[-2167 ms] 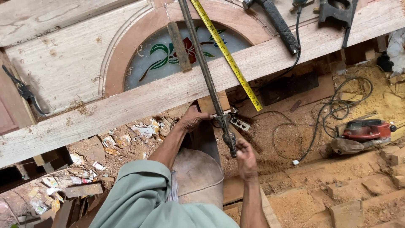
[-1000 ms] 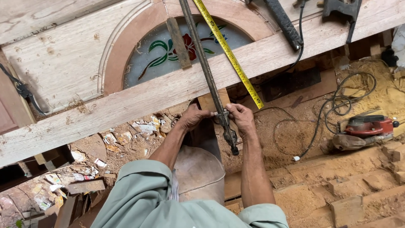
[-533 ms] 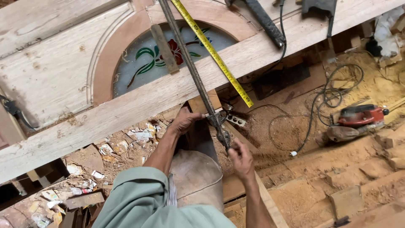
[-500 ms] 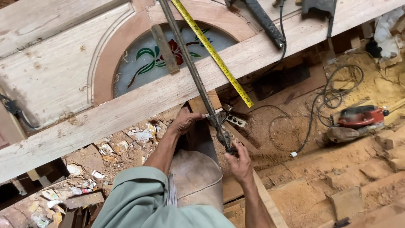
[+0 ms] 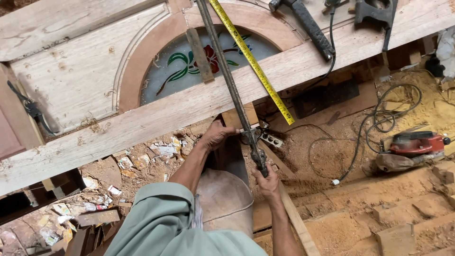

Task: Measuring, clamping, and hammering wooden components to assemble a decorative door in a workshop.

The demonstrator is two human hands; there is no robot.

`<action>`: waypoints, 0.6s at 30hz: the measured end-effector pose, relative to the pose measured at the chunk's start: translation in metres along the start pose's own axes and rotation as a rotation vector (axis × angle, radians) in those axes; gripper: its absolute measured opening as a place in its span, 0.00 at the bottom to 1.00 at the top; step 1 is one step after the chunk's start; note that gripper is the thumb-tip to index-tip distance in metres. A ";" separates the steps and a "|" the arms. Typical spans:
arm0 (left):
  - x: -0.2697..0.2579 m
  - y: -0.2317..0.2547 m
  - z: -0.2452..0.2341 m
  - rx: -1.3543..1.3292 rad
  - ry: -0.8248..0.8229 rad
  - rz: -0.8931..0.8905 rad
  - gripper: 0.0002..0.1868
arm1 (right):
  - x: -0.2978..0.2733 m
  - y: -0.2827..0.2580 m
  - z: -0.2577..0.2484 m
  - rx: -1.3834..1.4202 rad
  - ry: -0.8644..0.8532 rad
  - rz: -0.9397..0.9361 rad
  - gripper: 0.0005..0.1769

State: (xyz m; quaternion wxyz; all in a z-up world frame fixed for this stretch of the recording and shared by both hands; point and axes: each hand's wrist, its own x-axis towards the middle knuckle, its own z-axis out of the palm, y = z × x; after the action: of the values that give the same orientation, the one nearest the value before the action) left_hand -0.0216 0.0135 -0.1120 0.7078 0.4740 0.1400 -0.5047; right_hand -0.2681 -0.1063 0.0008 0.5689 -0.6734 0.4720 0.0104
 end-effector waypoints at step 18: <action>0.059 -0.068 -0.028 0.035 -0.018 0.001 0.42 | -0.017 -0.076 0.013 -0.612 0.206 -0.025 0.15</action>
State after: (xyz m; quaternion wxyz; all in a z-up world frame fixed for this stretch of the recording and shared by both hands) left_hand -0.0444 -0.0012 -0.2018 0.7008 0.4818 0.1244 -0.5111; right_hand -0.2210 -0.0928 0.0630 0.2892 -0.8166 0.4936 0.0766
